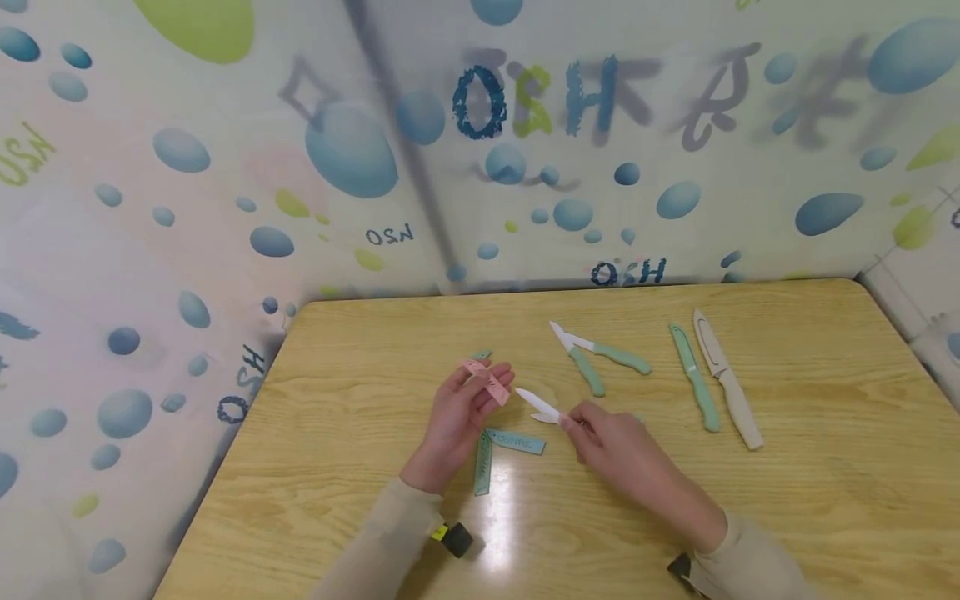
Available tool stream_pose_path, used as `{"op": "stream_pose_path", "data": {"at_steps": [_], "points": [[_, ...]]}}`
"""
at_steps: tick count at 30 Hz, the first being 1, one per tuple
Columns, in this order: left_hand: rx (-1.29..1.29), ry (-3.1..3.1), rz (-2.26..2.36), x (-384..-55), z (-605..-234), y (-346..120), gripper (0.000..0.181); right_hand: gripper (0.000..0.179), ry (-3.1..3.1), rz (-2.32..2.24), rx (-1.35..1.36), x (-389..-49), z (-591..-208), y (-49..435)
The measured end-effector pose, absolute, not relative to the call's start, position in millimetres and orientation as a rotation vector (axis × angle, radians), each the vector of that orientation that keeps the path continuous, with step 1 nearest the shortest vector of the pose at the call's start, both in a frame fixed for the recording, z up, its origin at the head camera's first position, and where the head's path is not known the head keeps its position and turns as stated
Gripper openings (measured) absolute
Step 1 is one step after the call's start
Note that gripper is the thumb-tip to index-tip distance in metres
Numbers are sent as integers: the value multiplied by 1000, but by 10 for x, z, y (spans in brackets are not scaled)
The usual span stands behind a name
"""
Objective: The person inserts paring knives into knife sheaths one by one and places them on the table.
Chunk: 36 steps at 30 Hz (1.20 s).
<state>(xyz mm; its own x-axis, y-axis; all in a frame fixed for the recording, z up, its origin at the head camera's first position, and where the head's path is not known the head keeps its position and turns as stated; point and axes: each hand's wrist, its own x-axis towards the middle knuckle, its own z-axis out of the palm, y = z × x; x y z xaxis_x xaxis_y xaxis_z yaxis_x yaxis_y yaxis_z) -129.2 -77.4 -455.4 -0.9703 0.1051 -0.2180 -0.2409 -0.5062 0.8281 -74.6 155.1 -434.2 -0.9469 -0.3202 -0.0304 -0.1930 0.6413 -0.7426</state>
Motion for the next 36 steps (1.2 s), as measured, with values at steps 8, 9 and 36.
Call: {"op": "stream_pose_path", "data": {"at_steps": [8, 9, 36], "points": [[-177, 1426, 2564, -1276, -4545, -712, 34, 22, 2705, -1194, -462, -673, -4367, 1551], [-168, 1428, 2562, -1274, -4543, -705, 34, 22, 2704, -1200, -471, -668, -4373, 1550], [-86, 1405, 2530, -1239, -4574, -633, 36, 27, 2667, -1235, -427, -658, -4411, 1525]]}}
